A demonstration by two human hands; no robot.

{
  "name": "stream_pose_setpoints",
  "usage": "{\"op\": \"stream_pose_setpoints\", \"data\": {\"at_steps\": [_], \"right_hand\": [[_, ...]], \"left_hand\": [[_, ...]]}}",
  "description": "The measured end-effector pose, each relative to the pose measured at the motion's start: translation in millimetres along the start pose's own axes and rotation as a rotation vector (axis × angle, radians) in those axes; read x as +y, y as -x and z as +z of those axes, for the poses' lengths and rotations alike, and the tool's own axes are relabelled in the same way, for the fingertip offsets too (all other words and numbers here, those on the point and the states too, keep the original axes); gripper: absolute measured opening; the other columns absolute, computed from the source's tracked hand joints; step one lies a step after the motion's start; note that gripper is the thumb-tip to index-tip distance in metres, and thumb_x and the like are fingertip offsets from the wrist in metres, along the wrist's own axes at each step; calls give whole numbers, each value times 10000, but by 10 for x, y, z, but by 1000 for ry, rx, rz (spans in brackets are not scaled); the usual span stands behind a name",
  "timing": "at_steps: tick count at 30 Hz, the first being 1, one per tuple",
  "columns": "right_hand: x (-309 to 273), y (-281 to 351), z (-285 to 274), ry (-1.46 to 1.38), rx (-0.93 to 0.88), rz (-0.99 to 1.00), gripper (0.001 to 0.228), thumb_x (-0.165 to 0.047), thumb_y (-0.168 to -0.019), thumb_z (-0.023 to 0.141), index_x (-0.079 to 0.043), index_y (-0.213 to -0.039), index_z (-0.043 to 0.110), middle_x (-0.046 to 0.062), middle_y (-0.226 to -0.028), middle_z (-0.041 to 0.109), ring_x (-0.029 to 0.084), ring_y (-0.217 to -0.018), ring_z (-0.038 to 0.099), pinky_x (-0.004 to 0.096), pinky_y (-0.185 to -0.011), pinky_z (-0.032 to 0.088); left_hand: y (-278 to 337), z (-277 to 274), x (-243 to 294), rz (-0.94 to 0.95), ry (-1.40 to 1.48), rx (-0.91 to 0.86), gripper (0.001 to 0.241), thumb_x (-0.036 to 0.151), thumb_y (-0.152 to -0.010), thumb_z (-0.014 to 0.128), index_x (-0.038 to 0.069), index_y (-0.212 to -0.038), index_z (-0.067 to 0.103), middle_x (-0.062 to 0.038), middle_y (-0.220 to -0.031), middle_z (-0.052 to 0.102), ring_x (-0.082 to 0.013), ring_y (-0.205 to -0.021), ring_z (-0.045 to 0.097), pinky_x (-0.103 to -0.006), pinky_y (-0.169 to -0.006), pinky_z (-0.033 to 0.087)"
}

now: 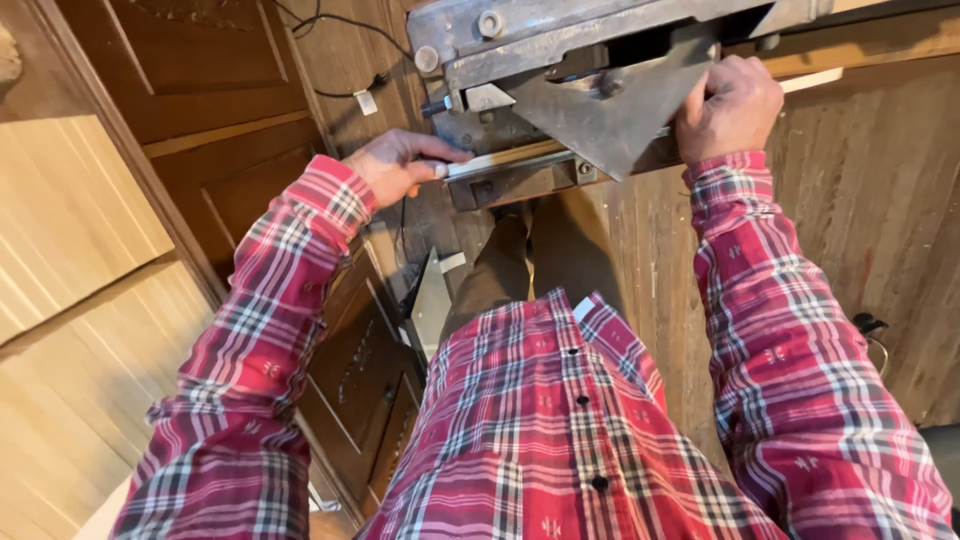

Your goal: Joining wooden frame moldings together using a miter joining machine in a workshop.

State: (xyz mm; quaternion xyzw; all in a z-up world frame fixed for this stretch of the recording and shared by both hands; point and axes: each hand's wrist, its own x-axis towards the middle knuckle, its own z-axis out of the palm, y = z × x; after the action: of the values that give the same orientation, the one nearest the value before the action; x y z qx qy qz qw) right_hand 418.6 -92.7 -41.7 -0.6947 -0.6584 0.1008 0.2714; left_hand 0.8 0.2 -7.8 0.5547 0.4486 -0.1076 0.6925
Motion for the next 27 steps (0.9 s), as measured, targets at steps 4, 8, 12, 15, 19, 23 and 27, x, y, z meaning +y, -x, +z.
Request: {"op": "stream_pose_setpoints", "data": {"at_steps": [4, 8, 12, 15, 19, 23, 27], "right_hand": [[79, -130, 29, 98, 32, -18, 361, -144, -1040, 710, -31, -713, 606, 145, -772, 608, 373, -789, 595, 475, -696, 465], [-45, -16, -50, 50, 30, -16, 214, -158, -982, 705, -31, -817, 656, 150, -828, 637, 381, -809, 616, 475, -698, 487], [-43, -94, -71, -62, 43, -19, 161, -176, -983, 683, -23, -969, 730, 162, -924, 701, 392, -868, 674, 471, -738, 532], [-6, -80, -26, -65, 45, 19, 180, -210, -1012, 706, -34, -1008, 744, 165, -927, 725, 390, -853, 705, 464, -723, 550], [213, -18, 61, -63, 37, 47, 174, -206, -1012, 708, -38, -1023, 754, 156, -919, 739, 369, -831, 719, 451, -715, 560], [182, -129, 87, -65, 57, 66, 165, -192, -1017, 709, -33, -1022, 753, 147, -918, 744, 356, -835, 720, 443, -722, 560], [30, -164, 112, -70, 77, 109, 166, -184, -1014, 722, -19, -1022, 742, 154, -918, 740, 354, -838, 717, 437, -716, 559]], "left_hand": [[-9, -47, 133, -26, -48, -17, 351, 94, -1009, 614, 228, -1305, 746, -43, -857, 667, -103, -656, 530, -282, -613, 488], [-13, 8, -50, 23, -20, -35, 379, 75, -978, 616, 221, -1310, 725, -1, -909, 692, -80, -685, 546, -251, -643, 514], [-36, -65, -172, 61, 49, -43, 364, 94, -1001, 613, 213, -1328, 720, 19, -945, 701, -39, -749, 556, -221, -661, 500], [291, -359, -303, 62, -113, -74, 484, 46, -944, 562, 222, -1378, 685, -5, -892, 698, -107, -625, 514, -266, -560, 468], [1293, -735, -1260, -150, 96, -2, 366, 116, -983, 622, 159, -1330, 728, -20, -873, 707, -94, -637, 500, -259, -541, 437], [2060, -439, -1873, -394, 235, 129, 410, 74, -942, 639, 174, -1333, 706, -54, -905, 751, -101, -632, 558, -258, -536, 471], [2046, 493, -2026, -355, 729, 24, 433, 121, -948, 605, 97, -1369, 703, -77, -915, 761, -70, -564, 460, -211, -491, 411]]}}
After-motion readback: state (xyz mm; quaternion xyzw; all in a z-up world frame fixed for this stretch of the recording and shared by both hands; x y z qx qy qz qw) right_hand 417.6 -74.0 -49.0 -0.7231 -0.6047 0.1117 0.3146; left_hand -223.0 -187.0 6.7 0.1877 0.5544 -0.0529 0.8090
